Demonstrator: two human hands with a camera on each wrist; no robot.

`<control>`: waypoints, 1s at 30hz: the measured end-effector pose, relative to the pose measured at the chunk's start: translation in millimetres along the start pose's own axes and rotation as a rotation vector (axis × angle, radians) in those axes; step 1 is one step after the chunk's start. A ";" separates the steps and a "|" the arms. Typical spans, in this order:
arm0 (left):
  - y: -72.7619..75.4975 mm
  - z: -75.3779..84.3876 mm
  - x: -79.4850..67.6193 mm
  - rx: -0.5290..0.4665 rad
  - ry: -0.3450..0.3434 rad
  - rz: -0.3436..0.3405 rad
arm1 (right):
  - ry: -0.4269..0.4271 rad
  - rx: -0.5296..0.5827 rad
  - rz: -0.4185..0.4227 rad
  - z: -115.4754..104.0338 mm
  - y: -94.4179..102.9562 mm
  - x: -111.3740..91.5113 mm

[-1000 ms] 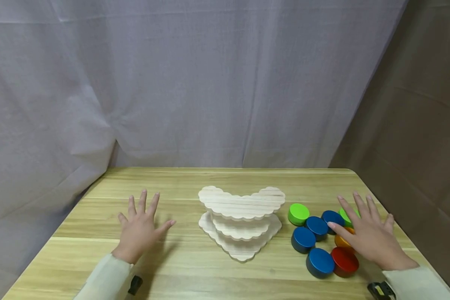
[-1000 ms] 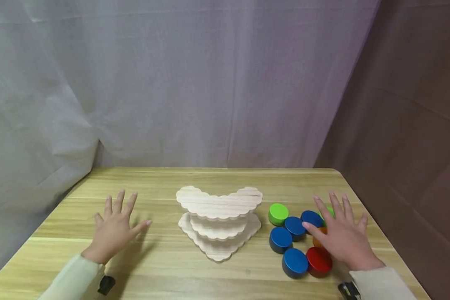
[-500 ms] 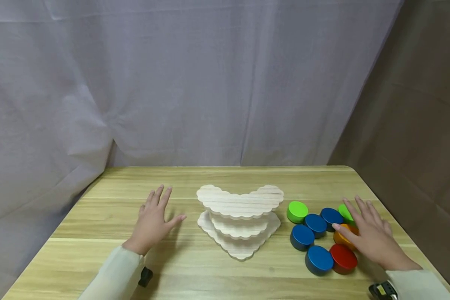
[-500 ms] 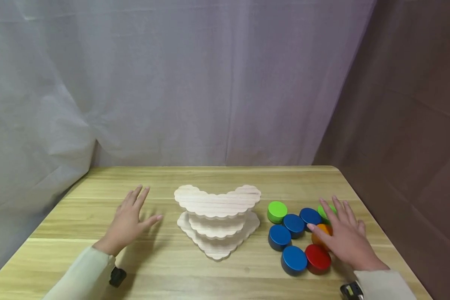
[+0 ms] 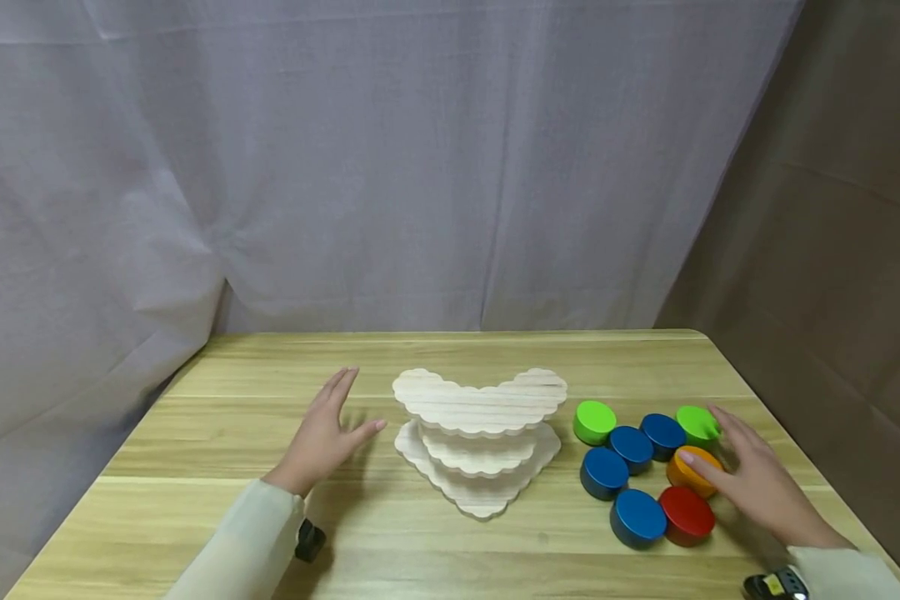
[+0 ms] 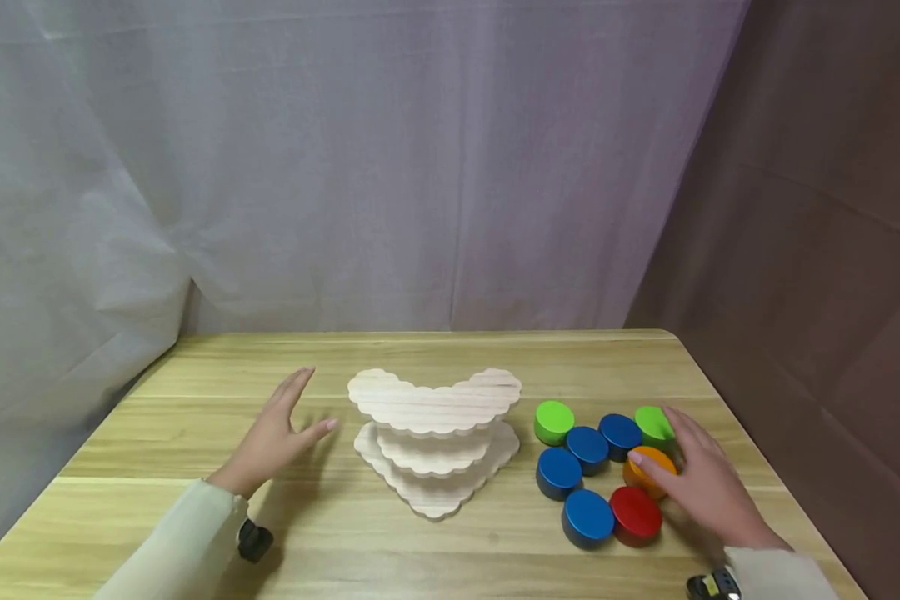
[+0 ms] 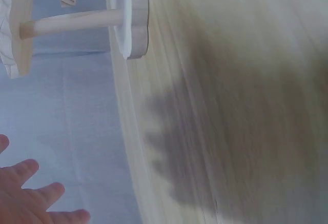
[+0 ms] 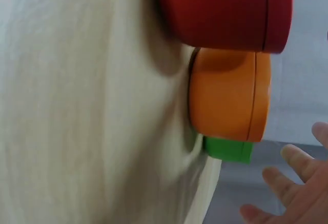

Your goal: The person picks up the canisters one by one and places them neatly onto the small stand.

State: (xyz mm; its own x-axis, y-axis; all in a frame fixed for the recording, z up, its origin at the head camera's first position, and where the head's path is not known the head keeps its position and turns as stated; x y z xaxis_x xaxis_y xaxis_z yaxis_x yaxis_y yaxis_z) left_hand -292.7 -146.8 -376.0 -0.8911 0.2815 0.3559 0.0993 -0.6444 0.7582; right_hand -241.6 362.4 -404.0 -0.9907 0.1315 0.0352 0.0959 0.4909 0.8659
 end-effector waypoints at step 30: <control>-27.8 2.0 21.2 -0.275 0.049 -0.135 | -0.104 0.077 -0.123 28.4 -15.5 -2.2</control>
State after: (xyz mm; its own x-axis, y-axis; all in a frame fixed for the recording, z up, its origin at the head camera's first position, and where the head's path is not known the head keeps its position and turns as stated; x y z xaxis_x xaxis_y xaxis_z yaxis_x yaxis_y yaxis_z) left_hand -313.5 -121.5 -388.4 -0.9091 0.3471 0.2302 -0.1388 -0.7737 0.6181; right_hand -238.2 379.0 -431.8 -0.9805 0.1525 -0.1239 -0.0145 0.5730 0.8194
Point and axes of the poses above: each hand's wrist, its own x-axis towards the middle knuckle, its own y-axis out of the back of the hand, z = x × y, the point moved 8 cm from there along x, towards the middle knuckle, and after that the axes turned 8 degrees about -y, right-handed, at the moved point
